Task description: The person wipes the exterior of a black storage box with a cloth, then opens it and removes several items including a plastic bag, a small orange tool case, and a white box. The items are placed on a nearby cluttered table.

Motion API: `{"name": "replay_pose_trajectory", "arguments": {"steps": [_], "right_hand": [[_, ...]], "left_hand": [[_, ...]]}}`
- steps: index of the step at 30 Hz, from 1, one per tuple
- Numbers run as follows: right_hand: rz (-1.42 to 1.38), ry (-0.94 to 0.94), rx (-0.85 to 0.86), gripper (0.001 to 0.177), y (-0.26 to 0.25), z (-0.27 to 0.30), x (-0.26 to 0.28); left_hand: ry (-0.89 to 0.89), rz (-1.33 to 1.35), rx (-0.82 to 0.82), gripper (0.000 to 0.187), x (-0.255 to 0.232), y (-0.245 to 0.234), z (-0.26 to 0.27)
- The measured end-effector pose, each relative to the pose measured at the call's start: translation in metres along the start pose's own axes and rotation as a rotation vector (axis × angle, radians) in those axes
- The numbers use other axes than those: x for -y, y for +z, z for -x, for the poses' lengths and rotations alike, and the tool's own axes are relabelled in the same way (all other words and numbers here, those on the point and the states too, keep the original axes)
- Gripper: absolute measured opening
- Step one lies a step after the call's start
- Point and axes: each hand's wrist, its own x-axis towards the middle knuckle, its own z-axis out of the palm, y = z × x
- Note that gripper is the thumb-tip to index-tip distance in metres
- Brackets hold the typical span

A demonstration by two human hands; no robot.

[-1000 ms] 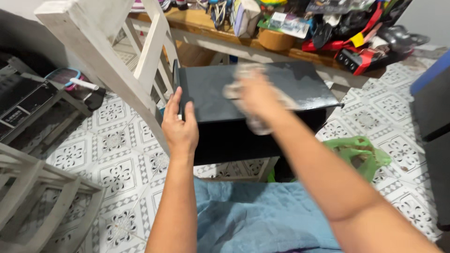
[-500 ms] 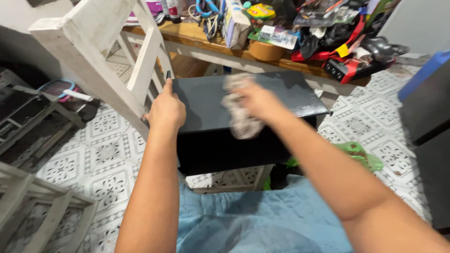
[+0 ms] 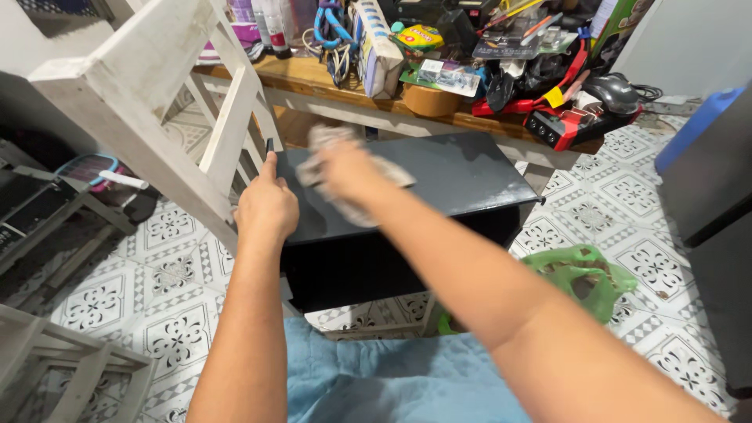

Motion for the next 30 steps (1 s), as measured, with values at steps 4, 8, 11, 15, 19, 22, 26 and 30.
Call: {"name": "replay_pose_trajectory", "arguments": {"steps": [4,8,11,15,19,22,26,30], "right_hand": [[-0.121,-0.219,-0.152,0.042,-0.005,0.003,0.013],[-0.080,0.082,0.053,0.040,-0.056,0.029,-0.075],[-0.098,0.339,0.053,0.040,-0.102,0.078,-0.161],[0.178,0.219,-0.087,0.039,-0.128,0.107,-0.207],[-0.405,0.512,0.060,0.028,-0.100,0.079,-0.130],[0.020,-0.044,-0.104,0.029,-0.057,0.047,-0.020],[-0.080,-0.147,-0.143,0.043,-0.019,0.056,0.074],[-0.198,-0.320,-0.152,0.043,-0.030,0.078,0.040]], "left_hand": [[-0.044,-0.019,0.023,0.057,-0.005,-0.006,0.001],[-0.080,0.045,0.039,0.055,-0.005,-0.009,0.003],[-0.077,0.095,0.042,0.055,-0.004,-0.010,0.002],[-0.074,0.130,0.026,0.054,-0.001,-0.010,0.003],[-0.061,0.134,-0.008,0.054,-0.002,-0.007,0.004],[-0.034,0.142,-0.037,0.055,-0.002,-0.007,0.001],[-0.084,0.072,0.012,0.053,-0.001,-0.011,0.003],[-0.084,0.094,0.004,0.054,-0.006,-0.013,0.004]]}}
